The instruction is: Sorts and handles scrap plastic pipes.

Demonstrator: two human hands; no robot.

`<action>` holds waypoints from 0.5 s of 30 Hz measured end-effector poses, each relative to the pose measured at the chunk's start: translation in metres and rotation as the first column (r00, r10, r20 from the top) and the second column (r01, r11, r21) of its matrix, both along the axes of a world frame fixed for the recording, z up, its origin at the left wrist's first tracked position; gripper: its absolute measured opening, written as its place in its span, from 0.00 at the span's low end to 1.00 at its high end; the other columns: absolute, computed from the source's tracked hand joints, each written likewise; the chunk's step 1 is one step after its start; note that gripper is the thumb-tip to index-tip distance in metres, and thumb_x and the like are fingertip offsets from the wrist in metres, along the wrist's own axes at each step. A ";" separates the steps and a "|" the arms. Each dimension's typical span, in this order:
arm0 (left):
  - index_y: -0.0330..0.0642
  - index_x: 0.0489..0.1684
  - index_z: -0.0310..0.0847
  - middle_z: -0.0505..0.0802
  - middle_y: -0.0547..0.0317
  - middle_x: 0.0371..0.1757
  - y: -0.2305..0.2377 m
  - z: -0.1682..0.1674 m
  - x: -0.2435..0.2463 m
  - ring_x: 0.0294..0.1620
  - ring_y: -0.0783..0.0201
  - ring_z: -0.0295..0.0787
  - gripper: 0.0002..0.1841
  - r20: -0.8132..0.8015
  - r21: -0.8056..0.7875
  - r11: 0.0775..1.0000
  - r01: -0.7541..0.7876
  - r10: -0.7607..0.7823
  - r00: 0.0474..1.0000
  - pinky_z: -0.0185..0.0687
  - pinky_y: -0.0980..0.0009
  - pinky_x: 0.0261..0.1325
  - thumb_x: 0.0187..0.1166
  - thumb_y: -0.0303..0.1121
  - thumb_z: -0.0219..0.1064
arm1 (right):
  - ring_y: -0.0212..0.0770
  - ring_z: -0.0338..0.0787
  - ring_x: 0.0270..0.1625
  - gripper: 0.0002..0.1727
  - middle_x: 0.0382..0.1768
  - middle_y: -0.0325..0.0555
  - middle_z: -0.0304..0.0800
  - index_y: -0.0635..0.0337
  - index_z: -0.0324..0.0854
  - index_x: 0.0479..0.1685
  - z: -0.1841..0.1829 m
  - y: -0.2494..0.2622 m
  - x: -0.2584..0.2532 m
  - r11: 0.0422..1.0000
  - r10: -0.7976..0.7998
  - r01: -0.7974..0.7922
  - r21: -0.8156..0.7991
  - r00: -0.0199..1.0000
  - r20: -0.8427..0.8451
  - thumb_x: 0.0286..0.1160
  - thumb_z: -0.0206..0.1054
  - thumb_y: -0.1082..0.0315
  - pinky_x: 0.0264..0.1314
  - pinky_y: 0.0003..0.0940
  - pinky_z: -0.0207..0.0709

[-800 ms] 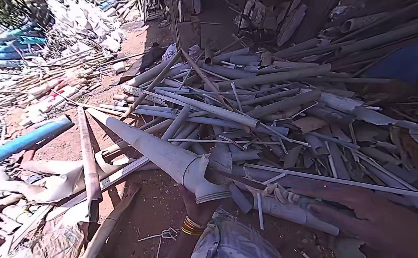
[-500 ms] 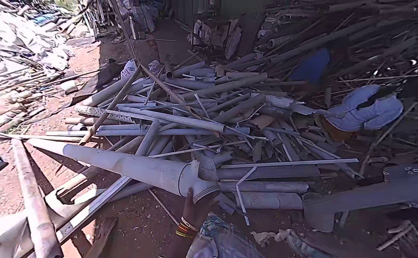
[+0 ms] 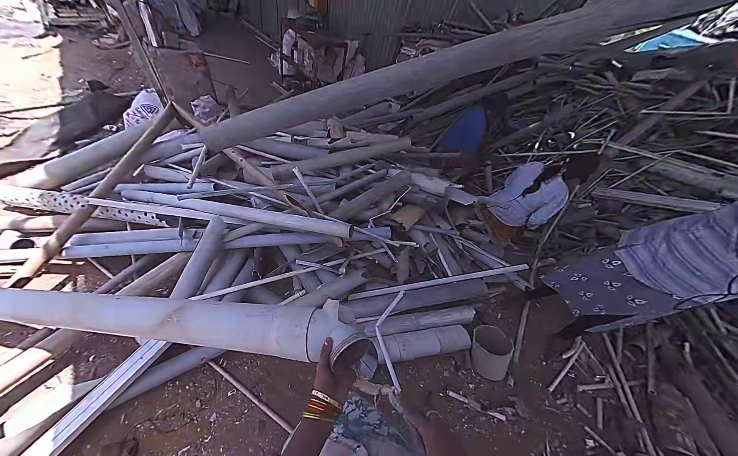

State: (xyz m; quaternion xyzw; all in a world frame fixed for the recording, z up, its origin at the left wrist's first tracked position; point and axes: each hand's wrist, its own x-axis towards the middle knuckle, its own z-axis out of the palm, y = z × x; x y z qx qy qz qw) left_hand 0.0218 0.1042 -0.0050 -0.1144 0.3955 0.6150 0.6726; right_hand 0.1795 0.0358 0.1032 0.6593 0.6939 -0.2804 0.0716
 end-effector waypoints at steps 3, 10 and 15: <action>0.43 0.75 0.65 0.82 0.46 0.65 0.018 0.003 0.002 0.61 0.54 0.81 0.27 0.014 -0.060 0.998 0.007 -0.006 1.000 0.78 0.56 0.57 0.92 0.52 0.38 | 0.78 0.89 0.56 0.24 0.59 0.82 0.85 0.66 0.79 0.77 0.006 0.019 0.004 0.998 -0.001 -0.001 0.061 1.000 0.027 0.84 0.54 0.75 0.59 0.66 0.79; 0.47 0.84 0.58 0.72 0.43 0.81 0.050 -0.008 0.001 0.77 0.46 0.71 0.36 0.068 -0.087 0.994 0.063 -0.057 0.996 0.71 0.45 0.70 0.88 0.63 0.34 | 0.78 0.89 0.52 0.23 0.52 0.81 0.87 0.69 0.80 0.75 -0.018 0.046 0.020 0.998 0.022 -0.015 0.054 0.992 -0.123 0.82 0.55 0.74 0.57 0.69 0.79; 0.46 0.82 0.59 0.75 0.45 0.77 0.060 -0.021 -0.011 0.74 0.50 0.73 0.34 0.102 0.012 0.987 0.159 -0.160 0.982 0.72 0.46 0.67 0.89 0.60 0.31 | 0.70 0.89 0.65 0.23 0.61 0.77 0.88 0.76 0.77 0.74 -0.022 0.040 -0.011 0.996 -0.092 0.089 -0.027 0.922 -0.376 0.82 0.58 0.76 0.75 0.60 0.74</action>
